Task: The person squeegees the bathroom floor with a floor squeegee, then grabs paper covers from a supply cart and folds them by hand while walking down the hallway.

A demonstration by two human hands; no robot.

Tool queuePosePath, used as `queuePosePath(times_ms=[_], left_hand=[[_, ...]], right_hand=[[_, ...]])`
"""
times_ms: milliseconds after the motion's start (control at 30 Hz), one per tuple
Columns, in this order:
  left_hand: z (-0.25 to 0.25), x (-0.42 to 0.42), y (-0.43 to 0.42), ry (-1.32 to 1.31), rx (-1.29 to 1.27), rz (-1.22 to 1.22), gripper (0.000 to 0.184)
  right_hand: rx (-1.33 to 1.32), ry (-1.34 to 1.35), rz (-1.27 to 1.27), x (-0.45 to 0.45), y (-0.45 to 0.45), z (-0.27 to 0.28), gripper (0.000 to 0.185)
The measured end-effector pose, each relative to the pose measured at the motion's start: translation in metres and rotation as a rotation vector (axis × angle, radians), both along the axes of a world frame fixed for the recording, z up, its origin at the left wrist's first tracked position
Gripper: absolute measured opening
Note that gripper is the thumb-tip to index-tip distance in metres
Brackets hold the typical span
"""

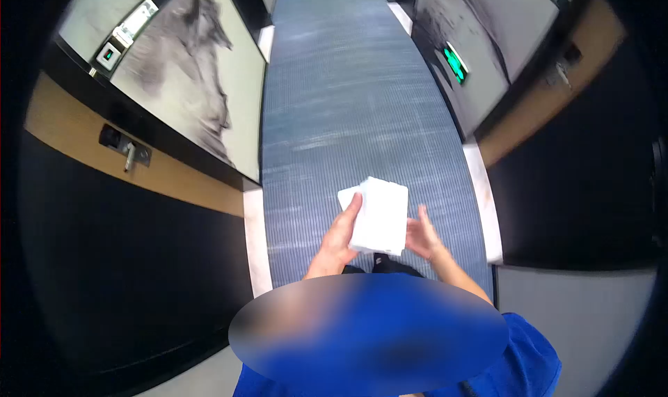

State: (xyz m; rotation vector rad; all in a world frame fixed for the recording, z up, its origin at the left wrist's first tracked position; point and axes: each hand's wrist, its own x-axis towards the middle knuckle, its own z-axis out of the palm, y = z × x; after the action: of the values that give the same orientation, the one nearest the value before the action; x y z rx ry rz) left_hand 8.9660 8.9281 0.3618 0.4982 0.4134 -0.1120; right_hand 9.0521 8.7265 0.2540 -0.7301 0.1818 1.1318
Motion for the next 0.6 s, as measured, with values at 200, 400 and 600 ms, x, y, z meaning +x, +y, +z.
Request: queuePosePath(times_ms=[200, 400, 600], left_hand=[[0.013, 0.147, 0.168, 0.066, 1.107, 0.350, 0.036], [0.003, 0.355, 0.329, -0.127, 1.486, 0.563, 0.042], [0.035, 0.557, 0.458, -0.439, 1.397, 0.540, 0.055]], right_hand=[[0.297, 0.157, 0.145, 0.166, 0.252, 0.079, 0.100], [0.139, -0.730, -0.014, 0.366, 0.422, 0.076, 0.090], [-0.246, -1.267, -0.503, 0.539, 0.550, 0.146, 0.064]])
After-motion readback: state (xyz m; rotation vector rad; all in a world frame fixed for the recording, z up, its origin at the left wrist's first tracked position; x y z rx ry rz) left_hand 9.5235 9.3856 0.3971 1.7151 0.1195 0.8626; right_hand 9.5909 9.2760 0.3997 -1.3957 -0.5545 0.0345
